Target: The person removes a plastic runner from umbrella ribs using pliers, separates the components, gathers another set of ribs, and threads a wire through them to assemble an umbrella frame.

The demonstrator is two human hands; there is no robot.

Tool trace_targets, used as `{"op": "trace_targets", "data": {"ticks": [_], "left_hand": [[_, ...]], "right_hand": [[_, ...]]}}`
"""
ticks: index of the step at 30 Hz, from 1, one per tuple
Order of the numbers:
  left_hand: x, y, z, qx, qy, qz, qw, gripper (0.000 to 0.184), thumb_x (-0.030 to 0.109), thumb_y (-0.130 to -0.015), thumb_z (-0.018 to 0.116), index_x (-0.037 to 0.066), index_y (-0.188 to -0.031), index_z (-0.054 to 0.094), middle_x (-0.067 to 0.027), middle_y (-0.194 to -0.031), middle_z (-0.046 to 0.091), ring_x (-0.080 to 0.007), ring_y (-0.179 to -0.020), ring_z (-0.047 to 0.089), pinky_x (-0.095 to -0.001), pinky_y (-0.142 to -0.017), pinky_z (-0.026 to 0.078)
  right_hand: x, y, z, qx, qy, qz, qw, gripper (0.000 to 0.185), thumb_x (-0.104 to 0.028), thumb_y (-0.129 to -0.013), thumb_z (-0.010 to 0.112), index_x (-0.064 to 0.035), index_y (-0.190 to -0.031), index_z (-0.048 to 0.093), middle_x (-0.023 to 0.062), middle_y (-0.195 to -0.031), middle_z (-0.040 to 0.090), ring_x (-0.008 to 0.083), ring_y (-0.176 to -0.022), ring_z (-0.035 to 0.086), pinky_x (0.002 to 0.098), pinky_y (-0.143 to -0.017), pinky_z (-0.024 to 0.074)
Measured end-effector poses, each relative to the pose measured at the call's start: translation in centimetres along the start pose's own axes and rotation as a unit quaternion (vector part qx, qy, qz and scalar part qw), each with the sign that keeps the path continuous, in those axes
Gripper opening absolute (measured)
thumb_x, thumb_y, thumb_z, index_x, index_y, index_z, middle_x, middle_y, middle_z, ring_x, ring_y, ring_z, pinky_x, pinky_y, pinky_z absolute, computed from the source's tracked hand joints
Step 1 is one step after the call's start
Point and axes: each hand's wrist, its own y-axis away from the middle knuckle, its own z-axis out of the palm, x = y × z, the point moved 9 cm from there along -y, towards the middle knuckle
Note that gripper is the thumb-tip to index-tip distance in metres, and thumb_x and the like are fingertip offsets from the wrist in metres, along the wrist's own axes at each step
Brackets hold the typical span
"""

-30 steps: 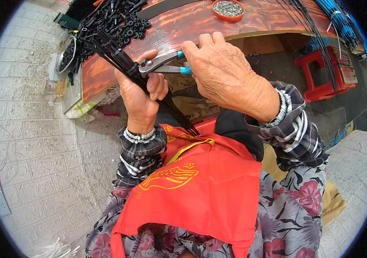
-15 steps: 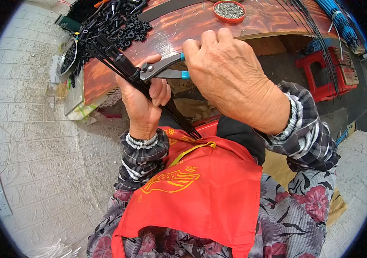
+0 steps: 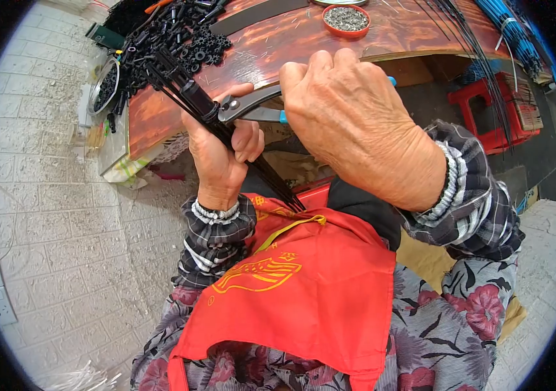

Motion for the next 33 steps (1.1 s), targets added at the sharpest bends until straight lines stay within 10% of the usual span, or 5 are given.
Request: {"op": "trace_targets", "data": {"ticks": [16,33], "left_hand": [[0.1,-0.2,-0.4,0.013,0.005,0.008,1.0,0.089,0.074,-0.092,0.023,-0.003,-0.123,0.055,0.0039,-0.046,0.03,-0.0101,-0.036,0.025,-0.0264,-0.038,0.026],[0.1,-0.3,0.4,-0.035,-0.002,0.015,0.999,0.091,0.074,-0.093,0.021,-0.006,-0.119,0.056,0.0019,-0.047,0.031,-0.0104,-0.037,0.025,-0.0269,-0.038,0.026]], "right_hand": [[0.7,0.7,1.0,0.094,-0.153,0.052,0.982,0.032,-0.018,-0.08,0.071,-0.0034,-0.103,0.053,0.0129,-0.088,0.055,0.0308,-0.081,0.058,0.0399,-0.063,0.0486],[1.5,-1.0,0.0,0.014,0.008,-0.054,0.998,0.023,-0.023,-0.083,0.067,-0.0044,-0.082,0.053,0.0098,-0.073,0.058,0.0257,-0.07,0.063,0.0363,-0.058,0.0483]]}}
